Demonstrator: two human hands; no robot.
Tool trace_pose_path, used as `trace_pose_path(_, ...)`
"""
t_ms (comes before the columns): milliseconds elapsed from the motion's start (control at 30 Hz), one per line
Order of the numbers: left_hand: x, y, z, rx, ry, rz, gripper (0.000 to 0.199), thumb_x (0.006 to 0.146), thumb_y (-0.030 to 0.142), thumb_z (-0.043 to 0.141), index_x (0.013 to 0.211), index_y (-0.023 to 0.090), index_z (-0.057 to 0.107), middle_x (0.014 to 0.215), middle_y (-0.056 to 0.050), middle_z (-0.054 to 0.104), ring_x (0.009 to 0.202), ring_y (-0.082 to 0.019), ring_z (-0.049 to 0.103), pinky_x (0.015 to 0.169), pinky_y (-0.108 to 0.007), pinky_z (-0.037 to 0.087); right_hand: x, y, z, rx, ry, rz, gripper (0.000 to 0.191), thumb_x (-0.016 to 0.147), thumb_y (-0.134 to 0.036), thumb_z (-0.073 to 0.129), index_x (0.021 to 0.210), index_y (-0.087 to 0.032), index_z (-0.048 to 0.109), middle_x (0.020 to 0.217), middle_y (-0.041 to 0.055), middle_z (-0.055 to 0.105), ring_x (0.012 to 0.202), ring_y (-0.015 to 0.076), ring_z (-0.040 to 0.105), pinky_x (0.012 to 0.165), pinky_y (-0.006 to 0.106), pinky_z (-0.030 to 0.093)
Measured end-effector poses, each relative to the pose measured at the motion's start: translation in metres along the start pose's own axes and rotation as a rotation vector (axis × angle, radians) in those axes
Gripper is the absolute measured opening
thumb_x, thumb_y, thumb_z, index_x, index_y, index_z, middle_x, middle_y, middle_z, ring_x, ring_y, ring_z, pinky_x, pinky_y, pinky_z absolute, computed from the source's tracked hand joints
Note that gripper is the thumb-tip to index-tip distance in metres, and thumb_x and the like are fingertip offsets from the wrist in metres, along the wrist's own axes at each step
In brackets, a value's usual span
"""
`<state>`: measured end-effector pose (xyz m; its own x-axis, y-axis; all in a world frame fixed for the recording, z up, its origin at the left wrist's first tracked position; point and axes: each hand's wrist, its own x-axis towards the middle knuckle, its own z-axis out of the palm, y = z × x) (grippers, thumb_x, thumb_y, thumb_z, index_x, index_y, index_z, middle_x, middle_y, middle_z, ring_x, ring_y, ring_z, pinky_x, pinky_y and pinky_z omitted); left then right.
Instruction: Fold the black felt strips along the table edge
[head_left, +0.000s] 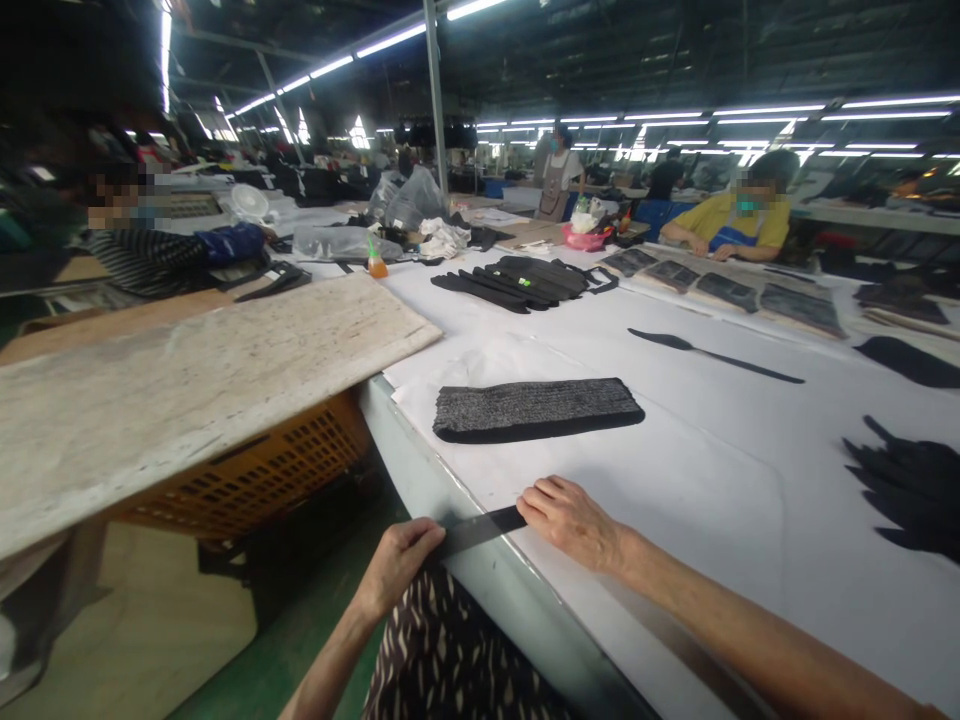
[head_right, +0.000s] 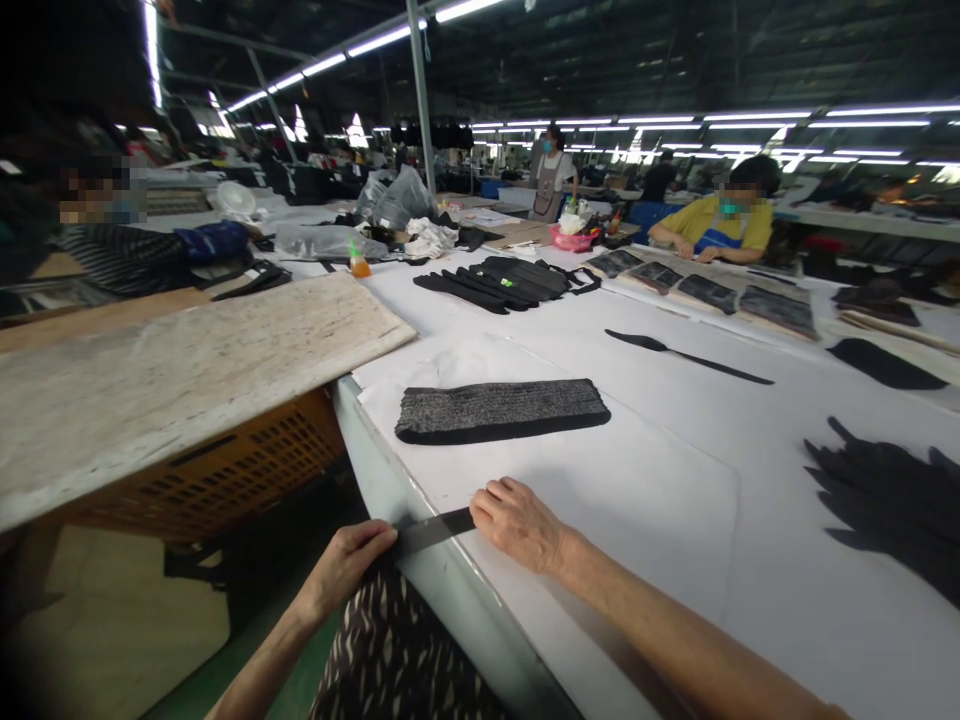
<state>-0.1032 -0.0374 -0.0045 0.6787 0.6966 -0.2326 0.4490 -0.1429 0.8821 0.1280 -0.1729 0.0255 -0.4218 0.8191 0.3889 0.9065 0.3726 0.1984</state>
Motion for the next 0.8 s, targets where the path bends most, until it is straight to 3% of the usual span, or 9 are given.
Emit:
trace_pose_path(167, 0.006, 0.005, 0.013, -0.013, -0.04, -0.002, 0.04, 0.076, 0.053, 0.049, 0.06, 0.016, 0.054, 0.058, 0.002, 0.042, 0.061, -0.014, 0.037, 0.057, -0.025, 0.03, -0.012, 0.01, -0.002, -0.011, 0.014, 0.04, 0.026, 0.087, 0.002, 0.036, 0.083, -0.012, 0.058, 0.077, 0.0041, 0.053, 0.071, 0.0161, 0.044, 0.065, 0.029, 0.037)
trace_pose_path(367, 0.017, 0.005, 0.025, 0.051, 0.02, 0.012, 0.039, 0.074, 0.051, 0.047, 0.058, 0.016, 0.055, 0.056, 0.002, 0.043, 0.059, -0.013, 0.039, 0.057, -0.025, 0.031, -0.014, 0.012, 0.0, -0.047, 0.013, 0.049, 0.022, 0.085, 0.003, 0.042, 0.084, -0.011, 0.058, 0.077, 0.0038, 0.053, 0.071, 0.016, 0.044, 0.065, 0.03, 0.036)
trace_pose_path(600, 0.013, -0.015, 0.017, 0.204, 0.097, 0.012, 0.038, 0.076, 0.049, 0.043, 0.056, 0.017, 0.053, 0.054, 0.003, 0.041, 0.058, -0.014, 0.04, 0.056, -0.026, 0.03, 0.01, 0.001, 0.009, -0.028, 0.02, -0.034, 0.021, 0.085, 0.001, 0.042, 0.077, -0.012, 0.057, 0.075, 0.0032, 0.051, 0.069, 0.0162, 0.042, 0.062, 0.03, 0.034)
trace_pose_path(800, 0.003, -0.018, 0.01, 0.199, 0.091, -0.014, 0.041, 0.076, 0.052, 0.044, 0.055, 0.018, 0.051, 0.055, 0.003, 0.042, 0.059, -0.015, 0.042, 0.057, -0.026, 0.031, 0.018, -0.002, 0.011, -0.013, 0.035, -0.061, 0.021, 0.084, 0.002, 0.044, 0.074, -0.012, 0.056, 0.074, 0.0026, 0.05, 0.068, 0.0161, 0.041, 0.062, 0.03, 0.033)
